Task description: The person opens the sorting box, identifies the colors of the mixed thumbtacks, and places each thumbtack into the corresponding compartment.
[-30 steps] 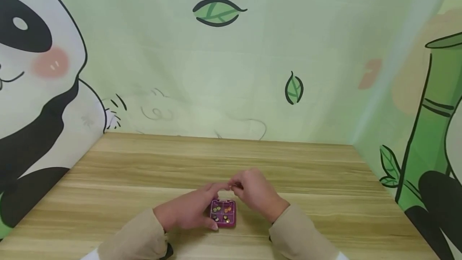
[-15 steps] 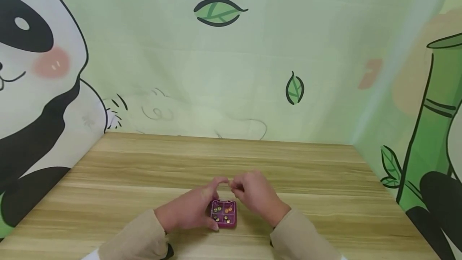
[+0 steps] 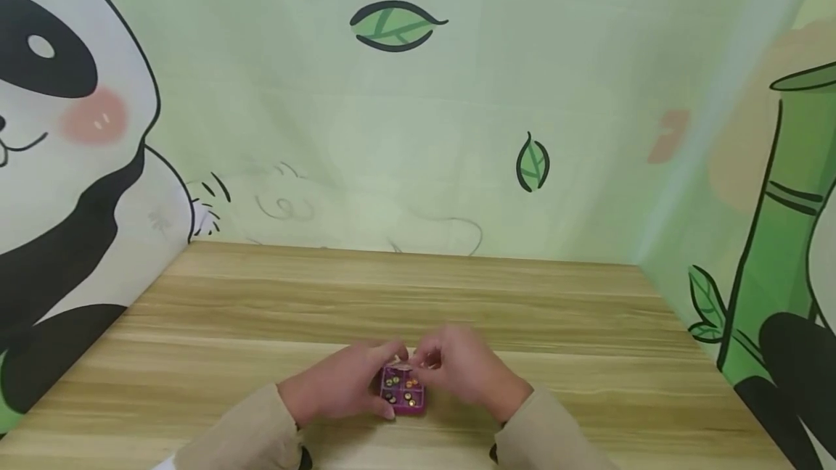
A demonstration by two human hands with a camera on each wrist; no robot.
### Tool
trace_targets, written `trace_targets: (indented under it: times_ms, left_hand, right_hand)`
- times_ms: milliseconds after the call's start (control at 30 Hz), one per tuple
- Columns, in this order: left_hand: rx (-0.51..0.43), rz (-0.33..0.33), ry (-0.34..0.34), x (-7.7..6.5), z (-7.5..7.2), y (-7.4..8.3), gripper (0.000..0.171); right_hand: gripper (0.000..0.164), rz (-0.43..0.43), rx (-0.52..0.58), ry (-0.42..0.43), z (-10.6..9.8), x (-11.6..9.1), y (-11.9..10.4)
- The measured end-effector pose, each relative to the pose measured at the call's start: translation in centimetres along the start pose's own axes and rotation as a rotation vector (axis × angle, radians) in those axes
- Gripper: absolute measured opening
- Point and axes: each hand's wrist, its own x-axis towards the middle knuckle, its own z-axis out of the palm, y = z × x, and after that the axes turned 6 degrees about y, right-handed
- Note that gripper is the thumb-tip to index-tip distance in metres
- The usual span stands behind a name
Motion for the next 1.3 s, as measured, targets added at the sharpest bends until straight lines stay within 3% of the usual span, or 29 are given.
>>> trace_targets:
  times_ms: [267, 500, 767, 1300]
  left_hand:
    - [0.035, 0.003, -0.004, 0.0, 0.0, 0.2, 0.051]
    - [0.075, 0.029, 0.002, -0.2, 0.0, 0.3, 0.049]
    - [0.129, 0.044, -0.014, -0.5, 0.0, 0.5, 0.045]
    - [0.171, 0.036, -0.013, -0.5, 0.6, 1.1, 0.043]
  right_hand:
    - [0.007, 0.002, 0.005, -0.096, 0.2, -0.6, 0.4]
    - [0.022, 0.029, 0.016, -0.142, 0.4, -0.6, 0.1]
    - [0.026, 0.054, -0.059, -0.138, 1.1, -0.6, -0.3]
    - [0.026, 0.007, -0.218, -0.107, 1.6, -0.6, -0.6]
